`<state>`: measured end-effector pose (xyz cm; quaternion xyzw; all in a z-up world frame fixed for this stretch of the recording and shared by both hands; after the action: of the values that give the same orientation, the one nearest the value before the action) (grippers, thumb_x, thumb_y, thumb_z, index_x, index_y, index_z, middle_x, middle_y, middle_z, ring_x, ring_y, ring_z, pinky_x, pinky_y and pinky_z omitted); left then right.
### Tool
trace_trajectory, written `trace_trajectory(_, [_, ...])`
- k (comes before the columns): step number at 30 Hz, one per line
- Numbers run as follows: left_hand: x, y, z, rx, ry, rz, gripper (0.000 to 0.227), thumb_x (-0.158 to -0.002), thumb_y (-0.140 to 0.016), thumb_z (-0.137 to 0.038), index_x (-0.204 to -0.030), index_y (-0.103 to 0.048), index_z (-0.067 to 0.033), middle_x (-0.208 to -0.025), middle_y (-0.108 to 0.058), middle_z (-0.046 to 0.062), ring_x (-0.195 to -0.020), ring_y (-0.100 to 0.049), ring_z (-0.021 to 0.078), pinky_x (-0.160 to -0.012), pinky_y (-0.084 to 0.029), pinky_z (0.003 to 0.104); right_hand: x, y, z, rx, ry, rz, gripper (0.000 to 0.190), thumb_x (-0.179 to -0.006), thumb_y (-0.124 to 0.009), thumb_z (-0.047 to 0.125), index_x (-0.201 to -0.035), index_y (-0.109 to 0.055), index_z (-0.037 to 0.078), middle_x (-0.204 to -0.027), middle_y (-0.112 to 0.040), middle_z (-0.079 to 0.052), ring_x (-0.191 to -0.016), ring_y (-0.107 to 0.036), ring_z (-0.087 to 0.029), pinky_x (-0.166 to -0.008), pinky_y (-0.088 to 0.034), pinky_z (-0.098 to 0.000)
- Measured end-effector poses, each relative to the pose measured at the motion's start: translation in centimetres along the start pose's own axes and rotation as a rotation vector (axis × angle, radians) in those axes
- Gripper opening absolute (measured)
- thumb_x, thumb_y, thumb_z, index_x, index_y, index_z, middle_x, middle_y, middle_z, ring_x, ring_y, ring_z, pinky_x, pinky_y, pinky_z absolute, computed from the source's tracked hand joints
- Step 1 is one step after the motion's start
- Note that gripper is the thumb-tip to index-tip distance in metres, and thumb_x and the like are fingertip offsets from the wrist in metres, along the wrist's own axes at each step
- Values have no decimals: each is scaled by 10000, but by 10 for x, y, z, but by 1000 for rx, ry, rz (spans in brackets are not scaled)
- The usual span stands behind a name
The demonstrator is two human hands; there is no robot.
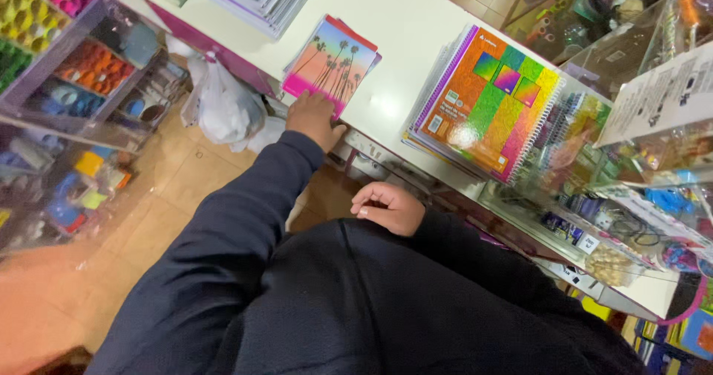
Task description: The person takes spiral notebooks one at a time from a stack, opens them to show blank pages, and places them onto a wooden shelf in a store.
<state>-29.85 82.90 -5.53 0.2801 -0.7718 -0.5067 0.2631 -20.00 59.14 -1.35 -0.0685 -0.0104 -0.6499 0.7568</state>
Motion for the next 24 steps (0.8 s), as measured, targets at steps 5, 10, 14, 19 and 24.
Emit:
trace_trajectory(5, [-61, -30, 19, -213, -114, 56, 431, -879, -664, -440, -1141, -678, -98, -1199, -608, 140, -1178, -583, 386, -975, -496, 507, -24, 10, 12, 10, 55, -179, 220, -923, -724, 59, -1128, -721, -21, -916, -770, -142, -841, -722, -194, -743, -585, -332])
trace_trajectory(10, [-72, 23, 15, -105, -258, 221, 386, -917, -612, -426, -1061, -728, -88, -1056, -652, 164, -1052, -670, 393, -912, -535, 482, -45, 8, -6, -70, 15, -369, 250, -962, -666, 23, -1186, -631, -83, -1010, -737, -227, -918, -747, -293, -788, -610, -420])
trace_trajectory(14, [-96, 11, 47, 109, -308, 175, 299, -946, -564, -337, -752, -657, -128, -718, -613, 83, -750, -691, 350, -766, -569, 470, -81, -10, 5, -63, -16, -472, 247, -981, -640, 28, -1209, -619, -66, -1039, -720, -217, -957, -724, -291, -822, -591, -428])
trace_trajectory(19, [-88, 57, 108, 528, -231, 77, 186, -912, -614, -309, -942, -678, -136, -875, -676, 148, -928, -680, 393, -812, -522, 502, -124, 20, -93, -1, -133, -791, 506, -952, -737, 148, -1401, -540, 26, -1177, -667, -187, -1042, -676, -265, -851, -620, -415])
trace_trajectory(24, [-90, 23, 214, 1144, -141, 20, 126, -990, -622, -119, -932, -543, -41, -1266, -652, 267, -1123, -631, 325, -941, -491, 514, -150, 1, -94, -68, -117, -949, 609, -1074, -575, 154, -1554, -243, -20, -1384, -432, -226, -1324, -468, -364, -1035, -549, -510])
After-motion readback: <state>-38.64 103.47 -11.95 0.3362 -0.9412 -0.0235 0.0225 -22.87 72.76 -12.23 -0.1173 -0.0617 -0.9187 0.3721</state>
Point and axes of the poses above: each hand's wrist, its own x-axis away from the middle knuckle, its own y-axis out of the back of the hand, z = x × y, the point moved 3 cm from there along -x, towards the middle knuckle
